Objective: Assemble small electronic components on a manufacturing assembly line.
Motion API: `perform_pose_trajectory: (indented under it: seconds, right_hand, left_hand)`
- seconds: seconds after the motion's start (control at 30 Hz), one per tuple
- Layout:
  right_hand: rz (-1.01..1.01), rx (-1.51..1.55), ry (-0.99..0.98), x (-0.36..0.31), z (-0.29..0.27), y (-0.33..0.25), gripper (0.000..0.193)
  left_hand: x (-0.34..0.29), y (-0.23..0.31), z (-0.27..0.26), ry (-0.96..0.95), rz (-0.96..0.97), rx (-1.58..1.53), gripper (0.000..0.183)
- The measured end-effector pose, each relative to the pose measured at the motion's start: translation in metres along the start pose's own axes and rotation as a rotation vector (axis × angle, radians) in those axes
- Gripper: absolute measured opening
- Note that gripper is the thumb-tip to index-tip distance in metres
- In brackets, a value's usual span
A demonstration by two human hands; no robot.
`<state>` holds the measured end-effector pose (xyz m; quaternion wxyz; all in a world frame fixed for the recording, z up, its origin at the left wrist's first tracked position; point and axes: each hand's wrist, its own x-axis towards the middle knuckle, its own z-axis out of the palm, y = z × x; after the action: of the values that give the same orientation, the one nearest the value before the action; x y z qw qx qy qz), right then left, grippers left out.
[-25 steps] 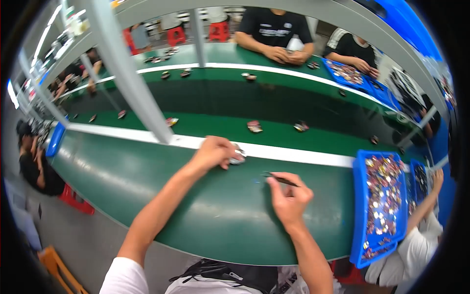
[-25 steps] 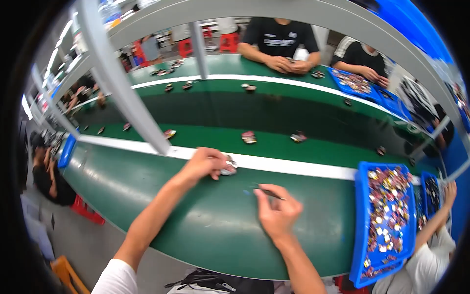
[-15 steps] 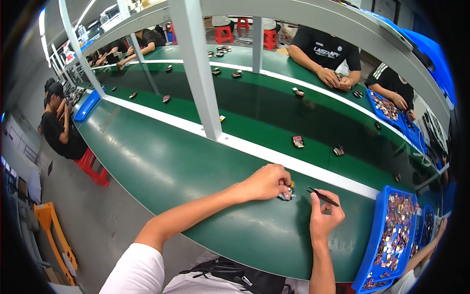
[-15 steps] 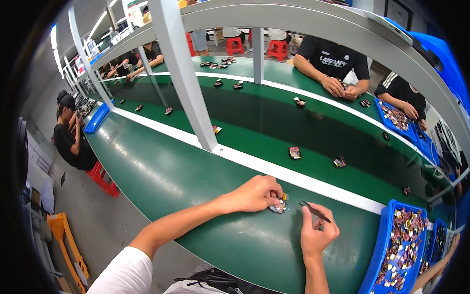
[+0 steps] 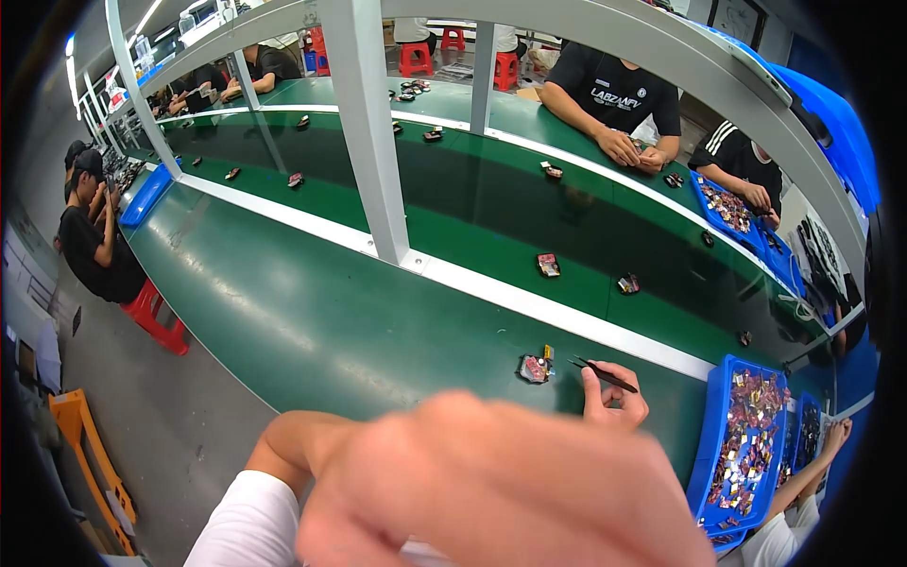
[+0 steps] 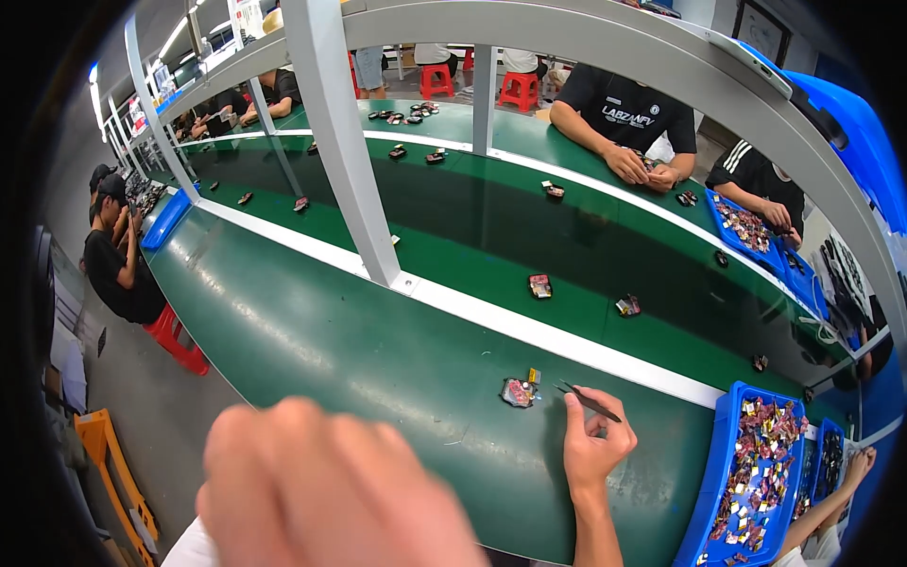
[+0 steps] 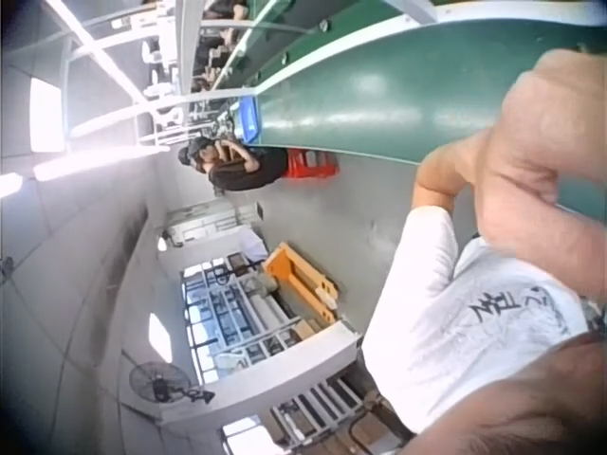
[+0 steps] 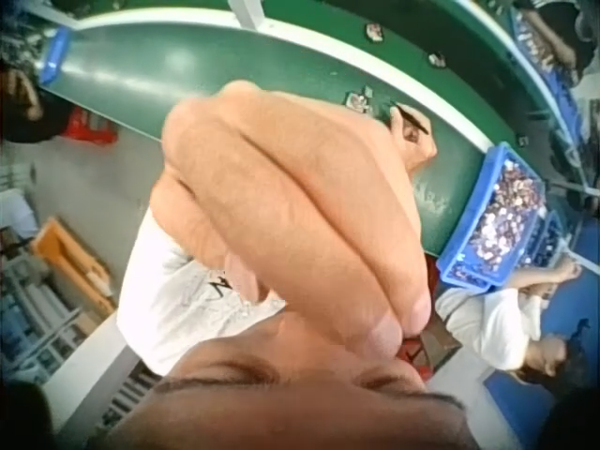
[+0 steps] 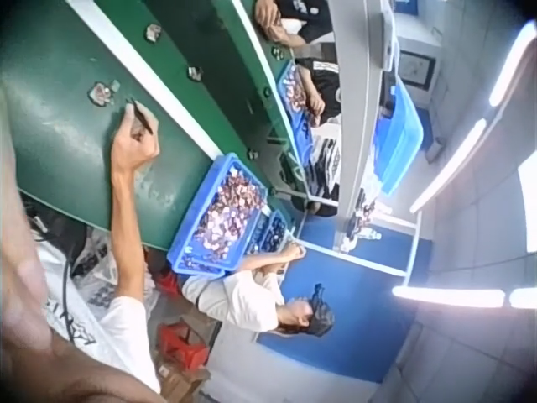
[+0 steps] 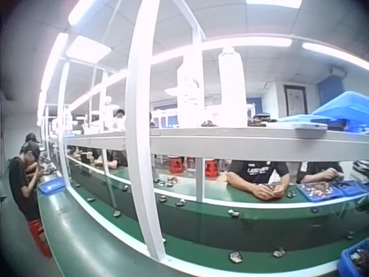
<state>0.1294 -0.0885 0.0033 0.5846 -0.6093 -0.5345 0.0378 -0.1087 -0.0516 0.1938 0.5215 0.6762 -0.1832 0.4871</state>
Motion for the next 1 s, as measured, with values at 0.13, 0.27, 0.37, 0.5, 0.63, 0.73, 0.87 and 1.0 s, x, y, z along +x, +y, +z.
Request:
perform_pose_trajectory:
  seconds: [0.13,0.27,0.37,0.5,0.63,0.73,0.87,1.0]
  right_hand:
    - [0.005,-0.005,-0.017,-0.002,-0.003,-0.003,0.01]
    - [-0.015,0.022,-0.027,-0.002,0.001,-0.006,0.014]
    - [-0.009,0.034,-0.025,0.001,0.002,-0.007,0.014]
    - [-0.041,0.021,-0.041,0.005,-0.001,-0.006,0.015]
    - [-0.03,0.058,-0.025,0.012,-0.006,-0.009,0.014]
    - [0.007,0.02,-0.033,0.004,-0.016,-0.011,0.017]
    - [0.004,0.002,-0.071,0.01,-0.012,-0.021,0.014]
    - [0.016,0.019,-0.071,-0.002,-0.004,-0.02,0.015]
  left_hand:
    - [-0.004,0.003,0.009,0.023,-0.002,0.004,0.026]
    - [-0.006,0.013,0.015,0.051,0.002,0.021,0.026]
    - [-0.006,0.014,0.016,0.064,0.004,0.025,0.026]
    - [0.004,0.015,0.013,0.058,0.014,0.047,0.025]
    - [0.028,0.016,0.003,0.011,0.059,0.083,0.025]
    - [0.048,0.015,-0.011,-0.056,0.112,0.098,0.025]
    - [0.057,0.007,-0.012,-0.061,0.144,0.083,0.024]
    - [0.047,-0.005,-0.011,-0.018,0.153,0.06,0.024]
